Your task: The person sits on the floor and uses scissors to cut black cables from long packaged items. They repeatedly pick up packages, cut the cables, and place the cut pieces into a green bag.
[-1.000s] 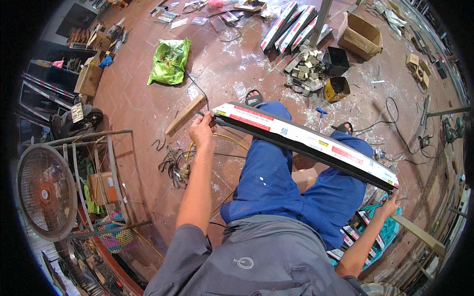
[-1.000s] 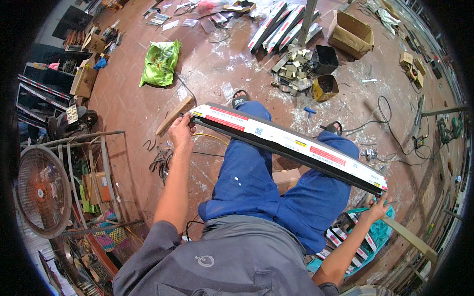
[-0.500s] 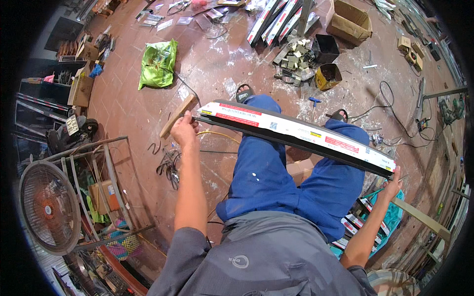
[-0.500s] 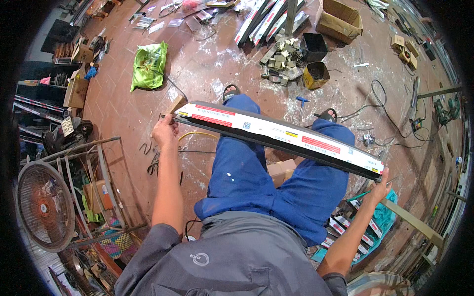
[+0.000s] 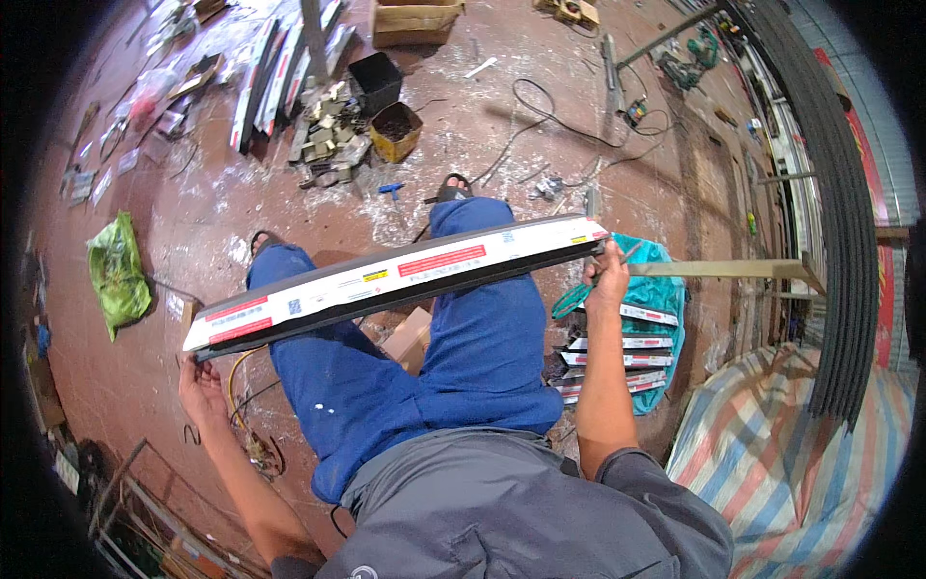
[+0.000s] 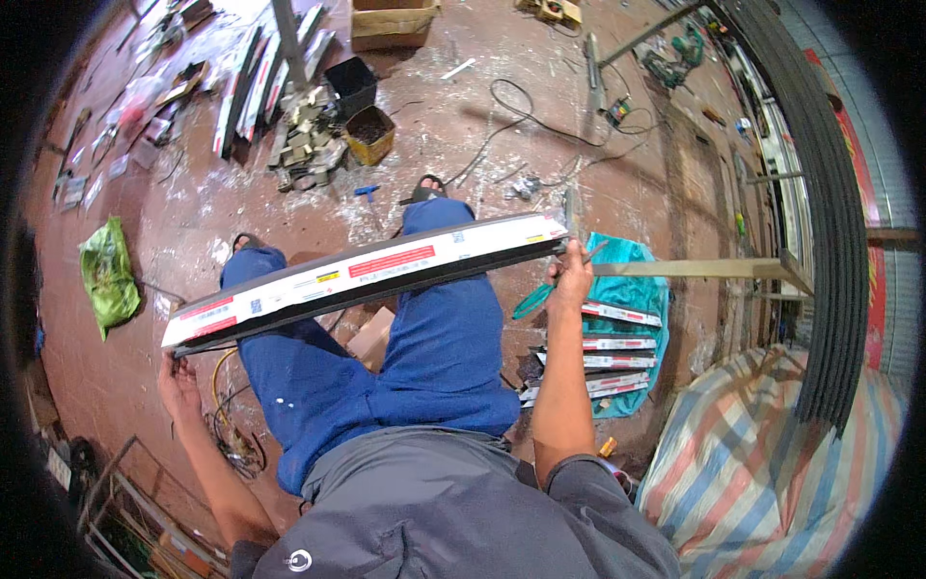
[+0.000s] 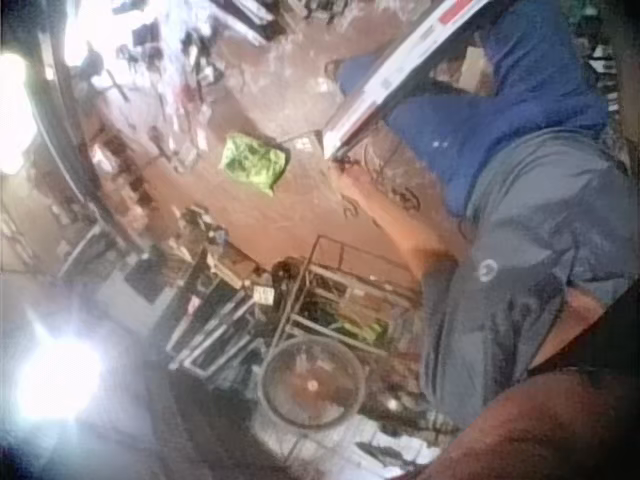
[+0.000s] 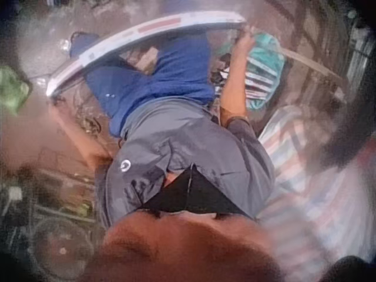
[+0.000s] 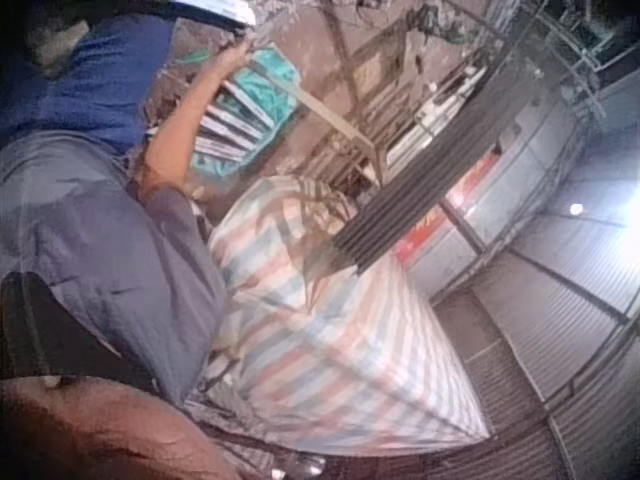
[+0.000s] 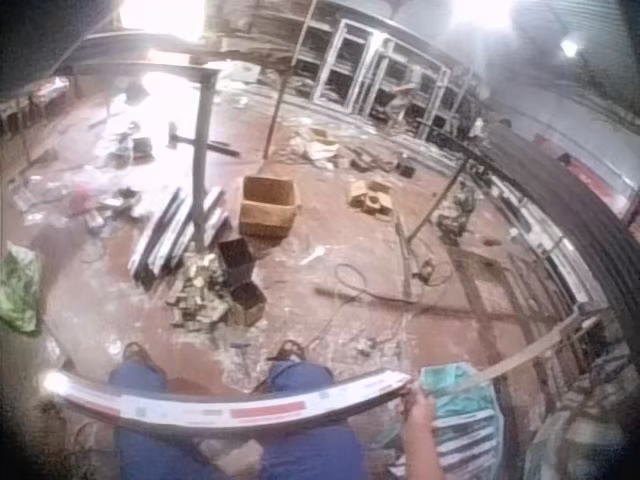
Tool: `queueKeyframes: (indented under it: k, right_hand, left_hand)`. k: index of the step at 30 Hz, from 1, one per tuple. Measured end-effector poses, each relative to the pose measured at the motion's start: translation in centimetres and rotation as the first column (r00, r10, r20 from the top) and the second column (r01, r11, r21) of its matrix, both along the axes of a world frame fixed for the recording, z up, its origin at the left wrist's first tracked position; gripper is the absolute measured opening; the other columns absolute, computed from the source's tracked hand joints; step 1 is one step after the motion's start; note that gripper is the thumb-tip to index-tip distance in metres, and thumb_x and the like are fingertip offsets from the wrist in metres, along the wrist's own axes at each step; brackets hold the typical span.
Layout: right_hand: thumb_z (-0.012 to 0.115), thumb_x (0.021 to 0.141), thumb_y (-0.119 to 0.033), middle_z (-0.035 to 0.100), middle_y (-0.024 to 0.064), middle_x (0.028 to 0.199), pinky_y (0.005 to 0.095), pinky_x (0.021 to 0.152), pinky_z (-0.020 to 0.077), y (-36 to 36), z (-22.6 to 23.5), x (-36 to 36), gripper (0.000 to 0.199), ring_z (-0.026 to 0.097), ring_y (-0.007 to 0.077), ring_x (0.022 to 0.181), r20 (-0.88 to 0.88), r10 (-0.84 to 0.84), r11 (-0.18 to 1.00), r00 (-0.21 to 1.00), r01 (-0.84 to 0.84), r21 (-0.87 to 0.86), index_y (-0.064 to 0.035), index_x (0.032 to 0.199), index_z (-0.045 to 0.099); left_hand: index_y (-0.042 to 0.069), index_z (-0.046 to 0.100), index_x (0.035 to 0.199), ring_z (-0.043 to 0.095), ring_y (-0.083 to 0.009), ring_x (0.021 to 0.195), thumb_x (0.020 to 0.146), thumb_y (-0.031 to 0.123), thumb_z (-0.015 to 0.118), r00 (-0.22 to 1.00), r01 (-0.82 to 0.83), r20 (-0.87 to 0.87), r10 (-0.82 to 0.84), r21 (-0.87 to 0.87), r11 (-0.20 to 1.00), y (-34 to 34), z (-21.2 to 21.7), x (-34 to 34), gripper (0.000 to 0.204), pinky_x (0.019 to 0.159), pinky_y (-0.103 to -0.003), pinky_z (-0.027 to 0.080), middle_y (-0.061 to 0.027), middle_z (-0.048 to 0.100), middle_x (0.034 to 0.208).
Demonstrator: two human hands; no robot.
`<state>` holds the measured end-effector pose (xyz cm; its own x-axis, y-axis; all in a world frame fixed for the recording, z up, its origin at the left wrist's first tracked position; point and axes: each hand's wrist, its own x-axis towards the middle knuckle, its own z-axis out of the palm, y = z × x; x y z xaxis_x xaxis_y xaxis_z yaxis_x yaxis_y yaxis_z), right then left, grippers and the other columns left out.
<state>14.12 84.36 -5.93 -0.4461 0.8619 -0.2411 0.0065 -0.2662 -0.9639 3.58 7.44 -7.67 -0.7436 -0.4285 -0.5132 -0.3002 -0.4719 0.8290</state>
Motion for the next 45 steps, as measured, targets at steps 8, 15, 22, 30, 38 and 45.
queueKeyframes:
  k: [8,15,22,30,38,45]
  right_hand:
    - [0.066,0.105,-0.035,0.071,0.0083,0.085,0.0284,0.043,0.0390,-0.2,1.9,1.1,0.030,0.056,0.0137,0.052,-0.069,-0.013,0.992,0.998,0.005,-0.123,-0.0070,0.116,0.063]
    - [0.073,0.099,-0.030,0.074,0.0076,0.090,0.0272,0.042,0.0388,1.1,1.6,1.8,0.021,0.058,0.0138,0.054,0.038,0.113,0.993,0.993,-0.112,-0.031,-0.0116,0.105,0.065]
    - [0.078,0.096,-0.023,0.061,0.0006,0.075,0.0261,0.043,0.0426,2.1,2.8,1.5,0.024,0.056,0.0109,0.053,0.084,0.143,0.990,0.986,-0.143,-0.005,-0.0073,0.107,0.063]
    - [0.076,0.099,-0.035,0.053,-0.0057,0.069,0.0241,0.045,0.0387,1.7,2.7,0.7,0.024,0.049,0.0072,0.052,0.115,0.093,0.992,0.989,-0.082,-0.091,-0.0134,0.100,0.067]
    - [0.068,0.099,-0.059,0.057,-0.0052,0.073,0.0239,0.044,0.0279,0.2,4.4,-1.2,0.049,0.043,0.0046,0.050,0.280,0.212,0.971,0.936,-0.235,0.051,-0.0111,0.102,0.072]
    - [0.079,0.091,-0.057,0.057,-0.0039,0.070,0.0226,0.042,0.0323,1.8,3.3,-1.3,0.047,0.047,0.0054,0.049,0.260,0.230,0.973,0.938,-0.220,-0.067,-0.0113,0.098,0.070]
  left_hand:
    - [0.005,0.070,0.119,0.065,-0.0132,0.083,0.110,0.024,0.058,0.998,-0.048,0.048,0.049,-0.021,0.999,0.3,0.4,-0.4,0.024,0.069,-0.026,0.055,-0.0038,0.071,0.098]
    - [0.004,0.069,0.120,0.067,-0.0143,0.085,0.109,0.020,0.058,0.997,-0.051,0.056,0.055,-0.058,0.997,-0.7,-0.3,-0.2,0.023,0.069,-0.026,0.056,-0.0042,0.072,0.099]
    - [0.005,0.069,0.120,0.068,-0.0139,0.083,0.109,0.023,0.060,0.997,-0.058,0.053,0.063,-0.089,0.994,0.2,0.1,-0.1,0.023,0.069,-0.026,0.056,-0.0037,0.071,0.095]
    - [0.007,0.069,0.116,0.064,-0.0138,0.080,0.108,0.025,0.062,0.999,-0.049,-0.003,0.050,0.052,0.997,-0.3,-0.9,0.2,0.021,0.067,-0.027,0.051,-0.0030,0.071,0.096]
    - [0.006,0.064,0.105,0.063,-0.0212,0.070,0.107,0.028,0.063,0.996,-0.061,-0.056,0.065,0.063,0.996,1.9,1.6,-0.8,0.021,0.061,-0.035,0.053,-0.0061,0.065,0.084]
    - [0.002,0.060,0.103,0.068,-0.0204,0.064,0.107,0.021,0.064,0.976,-0.219,0.000,0.220,-0.105,0.970,5.3,4.9,-0.6,0.020,0.053,-0.033,0.058,-0.0101,0.069,0.081]
